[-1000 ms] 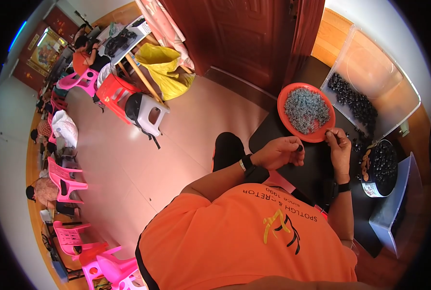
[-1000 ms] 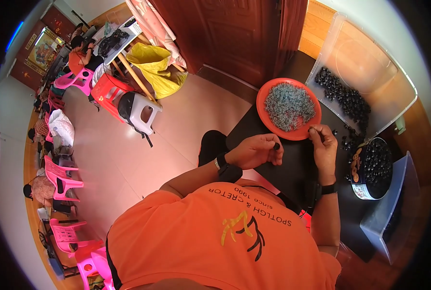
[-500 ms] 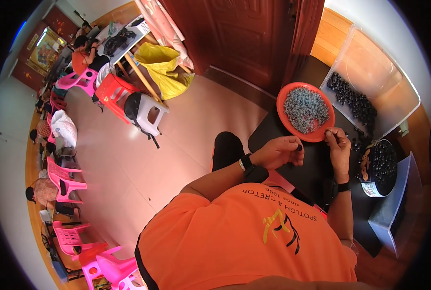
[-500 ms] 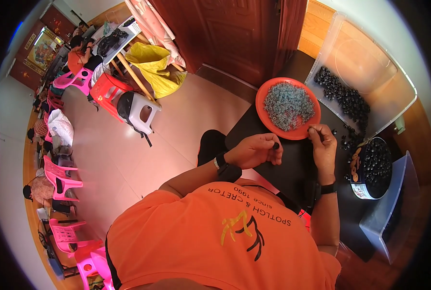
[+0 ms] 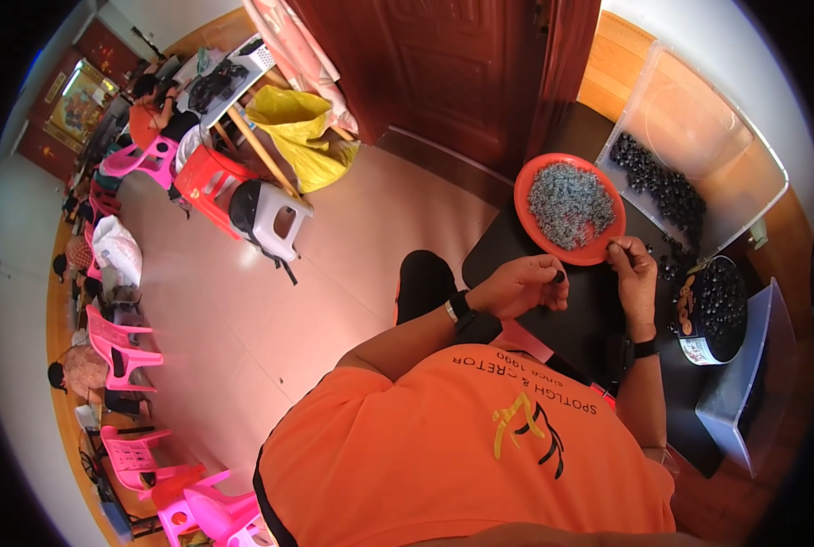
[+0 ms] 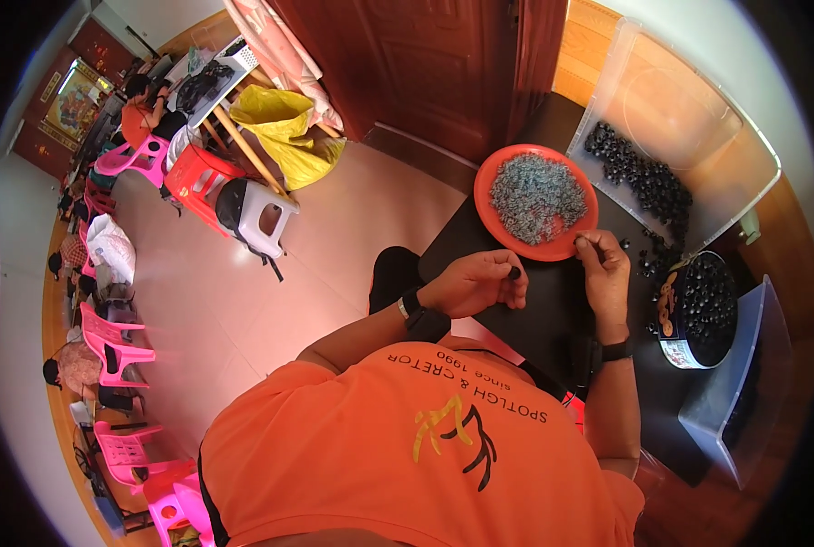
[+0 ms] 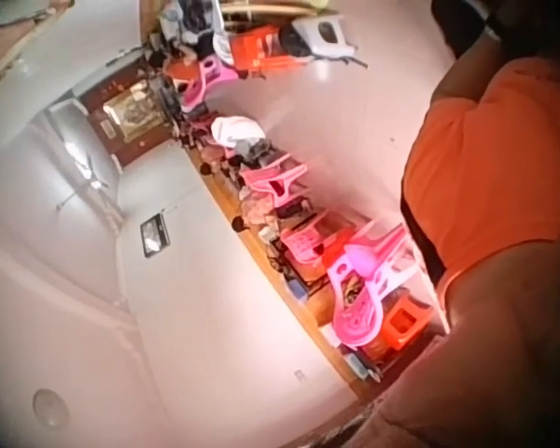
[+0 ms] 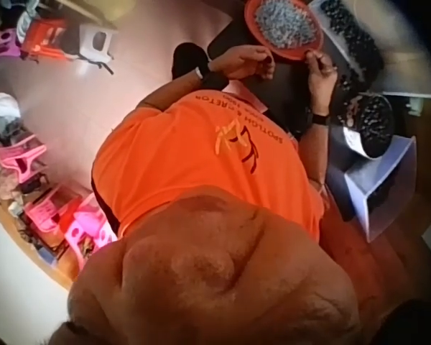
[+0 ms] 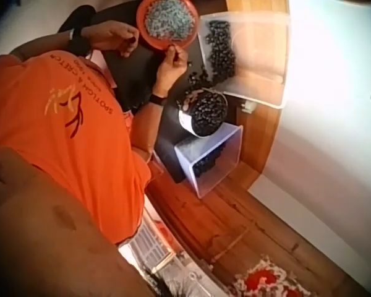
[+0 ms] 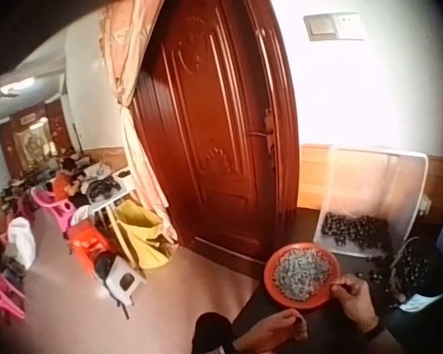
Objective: Picking up small black components from containers and sorting them onto a red plate for inspection.
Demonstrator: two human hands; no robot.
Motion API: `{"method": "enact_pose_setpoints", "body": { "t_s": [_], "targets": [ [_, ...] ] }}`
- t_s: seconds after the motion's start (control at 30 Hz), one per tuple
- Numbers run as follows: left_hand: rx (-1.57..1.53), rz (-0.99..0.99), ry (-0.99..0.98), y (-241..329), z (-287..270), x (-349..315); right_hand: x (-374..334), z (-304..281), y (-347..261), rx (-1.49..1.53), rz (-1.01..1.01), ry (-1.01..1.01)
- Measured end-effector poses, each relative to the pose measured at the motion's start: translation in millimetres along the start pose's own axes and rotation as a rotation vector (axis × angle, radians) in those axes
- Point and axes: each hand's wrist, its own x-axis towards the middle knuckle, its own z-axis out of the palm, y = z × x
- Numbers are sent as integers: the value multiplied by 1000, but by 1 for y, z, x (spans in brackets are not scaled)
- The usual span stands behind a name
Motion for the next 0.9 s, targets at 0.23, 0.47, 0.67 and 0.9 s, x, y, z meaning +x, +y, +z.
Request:
{"method": "enact_pose_setpoints", "body": {
  "t_s": [0.23,0.47,0.67,0.9],
  "targets": [
    [5,-15,23,1,2,0,-1,0,4,-18,-34,2],
    [-6,-5,2,2,-1,3,2,0,3,0,-44,5],
    [-18,8,-6,1,-1,2,1,0,5,-2,-37,10],
    [-4,-3,14,3,2,0,-1,0,3,-13,-11,14]
  ]
}}
